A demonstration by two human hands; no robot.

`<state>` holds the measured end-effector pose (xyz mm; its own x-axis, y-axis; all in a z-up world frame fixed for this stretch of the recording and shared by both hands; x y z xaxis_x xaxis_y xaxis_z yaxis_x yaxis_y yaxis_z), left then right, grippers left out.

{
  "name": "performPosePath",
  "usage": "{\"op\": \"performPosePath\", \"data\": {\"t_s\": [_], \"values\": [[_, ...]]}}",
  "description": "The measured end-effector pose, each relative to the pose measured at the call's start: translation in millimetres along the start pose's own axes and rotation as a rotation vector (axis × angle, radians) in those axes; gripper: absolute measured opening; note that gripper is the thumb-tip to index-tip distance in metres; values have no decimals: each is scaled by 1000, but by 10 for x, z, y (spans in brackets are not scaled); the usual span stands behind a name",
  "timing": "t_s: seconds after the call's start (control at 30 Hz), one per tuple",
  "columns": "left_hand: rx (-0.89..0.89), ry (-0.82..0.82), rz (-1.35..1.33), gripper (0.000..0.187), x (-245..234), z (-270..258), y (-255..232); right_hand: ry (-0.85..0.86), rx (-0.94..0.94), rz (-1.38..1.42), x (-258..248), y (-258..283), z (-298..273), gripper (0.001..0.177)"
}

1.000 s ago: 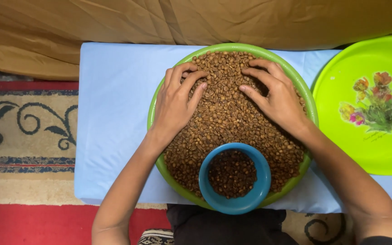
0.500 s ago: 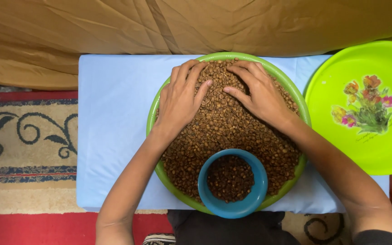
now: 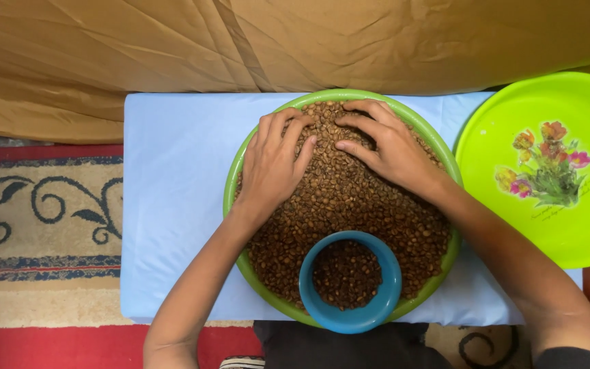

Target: Manually sorting coffee beans by sifting through a large green bowl and picking out specific beans to place into a smaller blue bowl.

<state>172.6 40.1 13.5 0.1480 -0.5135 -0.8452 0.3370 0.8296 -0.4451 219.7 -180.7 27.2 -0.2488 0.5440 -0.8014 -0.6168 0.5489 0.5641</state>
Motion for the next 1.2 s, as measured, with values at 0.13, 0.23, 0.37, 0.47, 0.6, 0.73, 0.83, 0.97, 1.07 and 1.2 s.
{"op": "performPosePath", "data": {"t_s": [0.13,0.23,0.37,0.47,0.6,0.73,0.83,0.97,1.07,1.2], "values": [[-51,100,2,37,-3,19,-22,112,87,44,44,43,75,49],[-49,185,16,41,123,-51,19,173,67,13,40,118,46,51],[-14,234,-13,37,171,-192,-4,271,14,-59,-9,190,-96,44],[29,247,-22,34,50,-374,-126,276,-50,-114,-18,200,-285,37],[87,211,-74,31,-196,-644,-331,230,-92,-150,-125,269,-558,29],[33,154,-78,33,-420,-836,-411,175,-43,-142,-328,296,-784,31],[-160,179,-69,34,-585,-894,-437,107,43,-105,-389,242,-932,31],[-332,224,-24,52,-566,-918,-393,63,300,34,-312,127,-985,56],[-406,283,-134,65,-527,-823,-407,65,394,124,-229,130,-877,80],[-391,373,-223,80,-322,-758,-370,88,399,178,0,76,-732,100]]}}
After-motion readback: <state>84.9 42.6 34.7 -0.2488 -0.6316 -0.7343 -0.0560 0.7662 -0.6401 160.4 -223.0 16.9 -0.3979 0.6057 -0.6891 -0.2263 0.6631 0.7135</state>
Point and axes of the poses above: each hand's wrist, its own z-axis towards the middle knuckle, its own x-axis out of the palm, y = z × x, the point moved 1 cm from there along z, towards the middle knuckle, and after that the axes turned 2 degrees about -z, right-handed, at the moved point
